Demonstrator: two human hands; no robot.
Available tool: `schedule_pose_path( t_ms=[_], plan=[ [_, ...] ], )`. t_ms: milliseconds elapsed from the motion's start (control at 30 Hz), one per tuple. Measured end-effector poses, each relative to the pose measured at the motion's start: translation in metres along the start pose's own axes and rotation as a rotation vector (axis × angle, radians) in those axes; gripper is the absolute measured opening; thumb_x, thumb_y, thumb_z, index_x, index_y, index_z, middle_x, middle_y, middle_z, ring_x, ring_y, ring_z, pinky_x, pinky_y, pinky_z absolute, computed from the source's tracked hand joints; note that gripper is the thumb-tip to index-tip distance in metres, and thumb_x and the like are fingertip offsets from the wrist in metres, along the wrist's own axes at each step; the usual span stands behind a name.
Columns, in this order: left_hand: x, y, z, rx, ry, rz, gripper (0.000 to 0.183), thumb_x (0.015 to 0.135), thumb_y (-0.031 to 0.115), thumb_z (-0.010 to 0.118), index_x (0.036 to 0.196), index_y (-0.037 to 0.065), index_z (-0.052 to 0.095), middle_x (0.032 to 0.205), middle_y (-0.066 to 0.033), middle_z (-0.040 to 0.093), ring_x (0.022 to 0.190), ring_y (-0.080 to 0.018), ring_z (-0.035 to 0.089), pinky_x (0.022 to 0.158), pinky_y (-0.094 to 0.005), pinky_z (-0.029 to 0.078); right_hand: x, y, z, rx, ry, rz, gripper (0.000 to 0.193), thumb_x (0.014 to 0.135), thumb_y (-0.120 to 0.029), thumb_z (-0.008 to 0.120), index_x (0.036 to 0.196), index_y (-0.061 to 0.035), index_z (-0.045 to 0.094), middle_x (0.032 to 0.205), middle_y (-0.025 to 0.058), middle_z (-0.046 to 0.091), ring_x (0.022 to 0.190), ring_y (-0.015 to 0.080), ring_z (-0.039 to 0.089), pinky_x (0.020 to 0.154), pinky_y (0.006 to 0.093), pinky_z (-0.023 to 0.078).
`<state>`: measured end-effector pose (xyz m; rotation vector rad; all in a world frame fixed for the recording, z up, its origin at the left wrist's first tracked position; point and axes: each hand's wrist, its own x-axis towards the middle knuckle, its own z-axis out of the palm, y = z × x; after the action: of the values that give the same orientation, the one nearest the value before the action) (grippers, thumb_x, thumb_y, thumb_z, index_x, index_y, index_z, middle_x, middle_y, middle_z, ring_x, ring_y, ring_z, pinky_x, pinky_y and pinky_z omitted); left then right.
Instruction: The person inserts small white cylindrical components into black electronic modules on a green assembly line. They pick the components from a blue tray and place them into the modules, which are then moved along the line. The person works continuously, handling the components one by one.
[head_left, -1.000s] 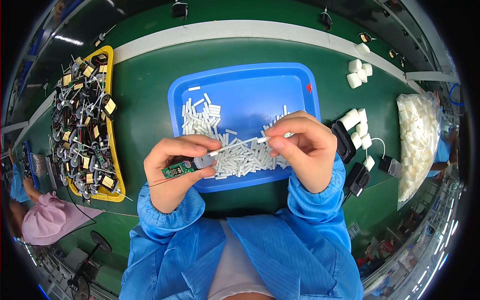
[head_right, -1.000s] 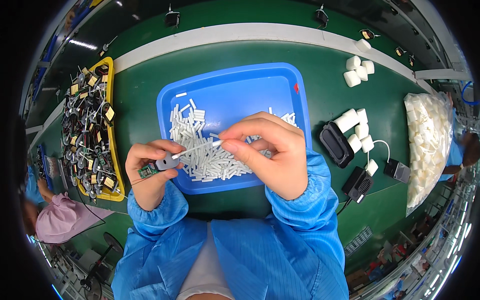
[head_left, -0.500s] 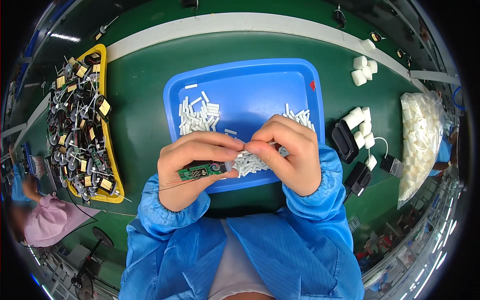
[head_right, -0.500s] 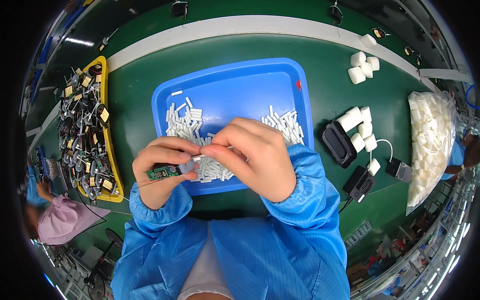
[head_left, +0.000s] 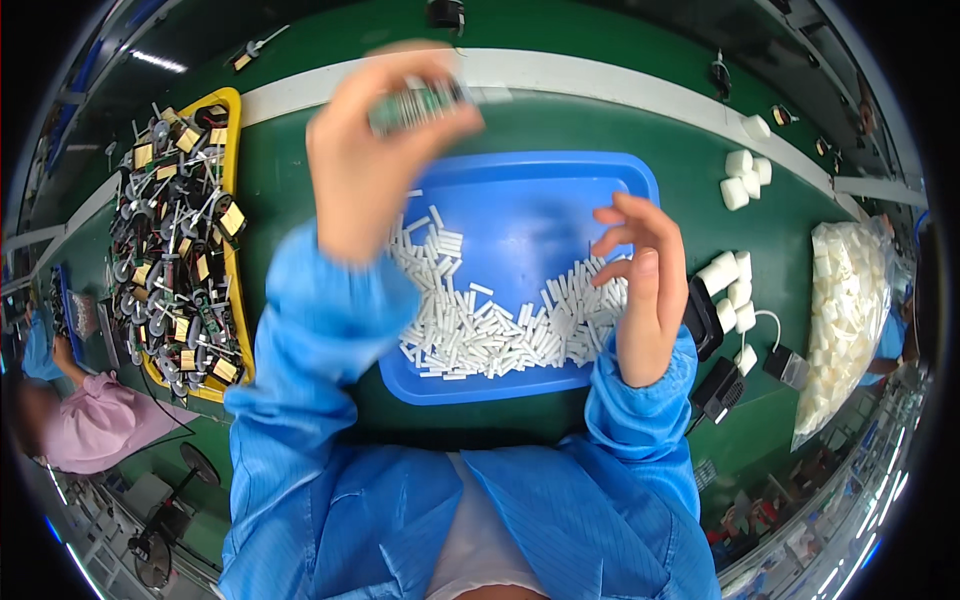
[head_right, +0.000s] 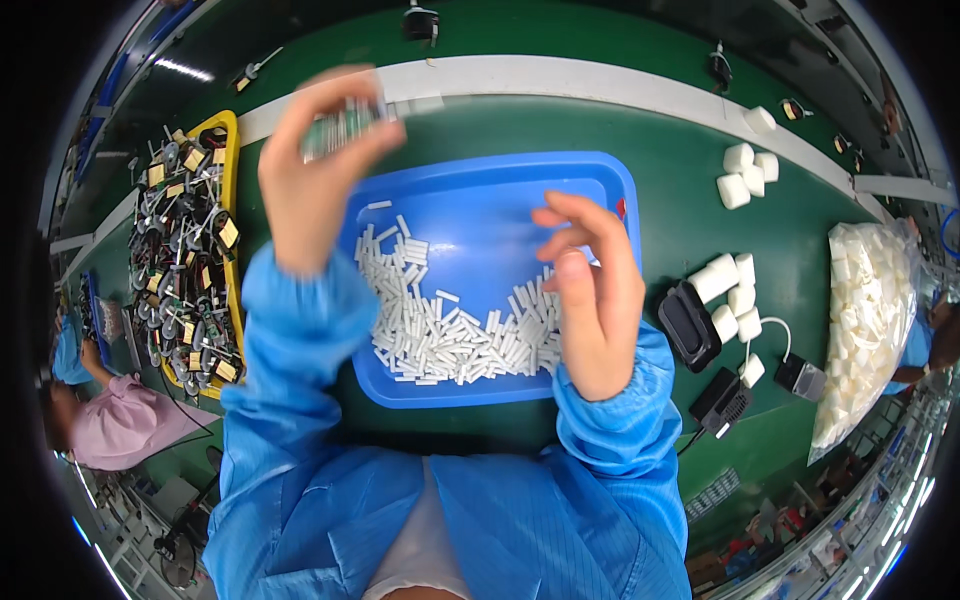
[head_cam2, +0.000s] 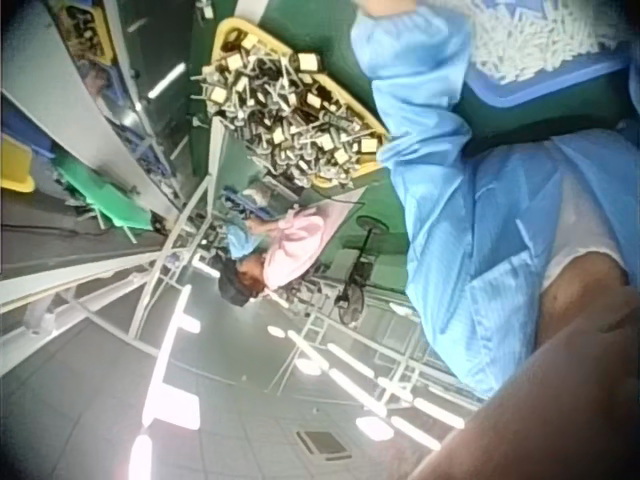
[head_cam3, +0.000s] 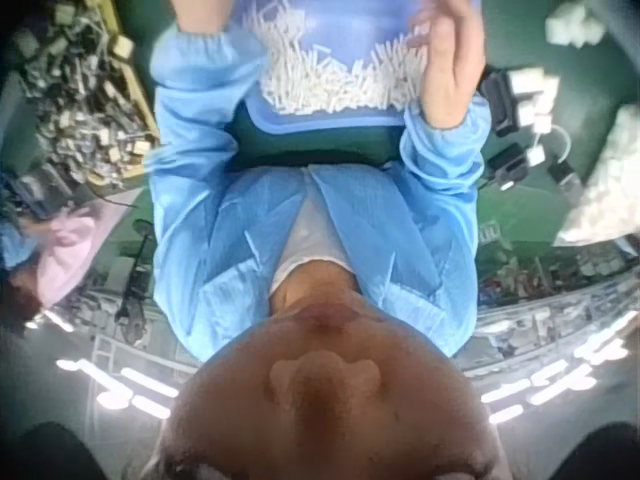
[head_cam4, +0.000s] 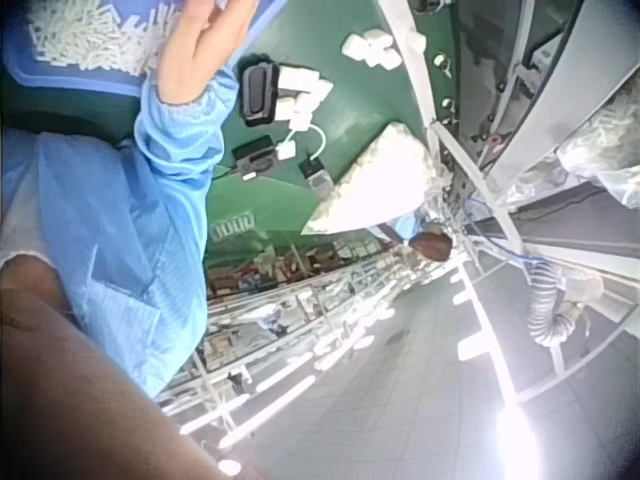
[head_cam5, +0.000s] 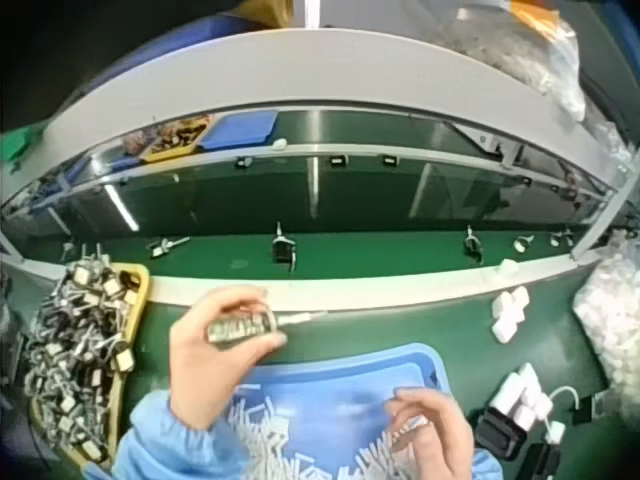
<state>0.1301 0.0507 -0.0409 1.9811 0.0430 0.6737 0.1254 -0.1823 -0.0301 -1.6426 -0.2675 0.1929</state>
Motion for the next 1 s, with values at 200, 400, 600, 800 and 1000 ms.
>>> schedule_pose_path(
  t_ms=[200, 400, 600, 800, 1000],
  plan=[
    [0.101, -0.162, -0.02, 0.622, 0.085, -0.209, 0.063, 0.069, 0.048, 0.076, 0.112, 0.004, 0.06, 0.09, -0.0118, 0.067, 0.081, -0.0247, 0.066, 0.074, -0.0319, 0.052, -0.005, 0.005, 0.006, -0.119, -0.151, 0.027, 0.021, 0.09, -0.01, 0.054, 0.108, -0.0012, 0.06, 0.091, 0.0096, 0.064, 0.085, 0.0147, 0.061, 0.064, 0.0251, 0.047],
    [0.135, -0.181, -0.056, 1.243, 0.125, -0.145, 0.045, 0.083, 0.037, 0.06, 0.123, 0.017, 0.056, 0.118, -0.0152, 0.059, 0.111, -0.0424, 0.051, 0.091, -0.0493, 0.045, -0.003, 0.006, 0.001, -0.2, -0.154, 0.044, 0.011, 0.087, -0.006, 0.058, 0.094, -0.002, 0.065, 0.081, 0.0094, 0.064, 0.078, 0.0165, 0.064, 0.058, 0.0251, 0.046],
    [0.141, -0.231, -0.137, 1.283, -0.429, -0.447, 0.046, 0.075, 0.011, 0.066, 0.118, 0.023, 0.059, 0.121, -0.0132, 0.057, 0.11, -0.0303, 0.057, 0.091, -0.0398, 0.047, -0.001, 0.01, 0.003, -0.398, -0.24, -0.093, 0.01, 0.083, -0.006, 0.062, 0.092, -0.0026, 0.065, 0.083, 0.01, 0.064, 0.072, 0.0233, 0.062, 0.059, 0.0306, 0.048],
    [0.109, -0.141, -0.105, 1.222, -0.052, -0.2, 0.033, 0.074, 0.019, 0.071, 0.106, 0.016, 0.06, 0.099, -0.0141, 0.061, 0.097, -0.0333, 0.061, 0.082, -0.0409, 0.049, -0.01, 0.024, 0.021, -0.619, -0.403, -0.374, 0.018, 0.076, -0.006, 0.066, 0.093, -0.0049, 0.063, 0.092, 0.0095, 0.06, 0.086, 0.0292, 0.06, 0.071, 0.0376, 0.05],
    [0.029, -0.018, -0.068, -0.065, -0.141, -0.381, 0.027, 0.085, 0.009, 0.062, 0.108, 0.01, 0.047, 0.084, -0.0071, 0.061, 0.065, -0.0136, 0.062, 0.049, -0.0245, 0.047, -0.018, 0.03, 0.049, -0.871, -0.491, -0.415, 0.024, 0.072, -0.002, 0.061, 0.096, -0.005, 0.062, 0.087, 0.0097, 0.058, 0.08, 0.0265, 0.06, 0.062, 0.0373, 0.052]
  ],
)
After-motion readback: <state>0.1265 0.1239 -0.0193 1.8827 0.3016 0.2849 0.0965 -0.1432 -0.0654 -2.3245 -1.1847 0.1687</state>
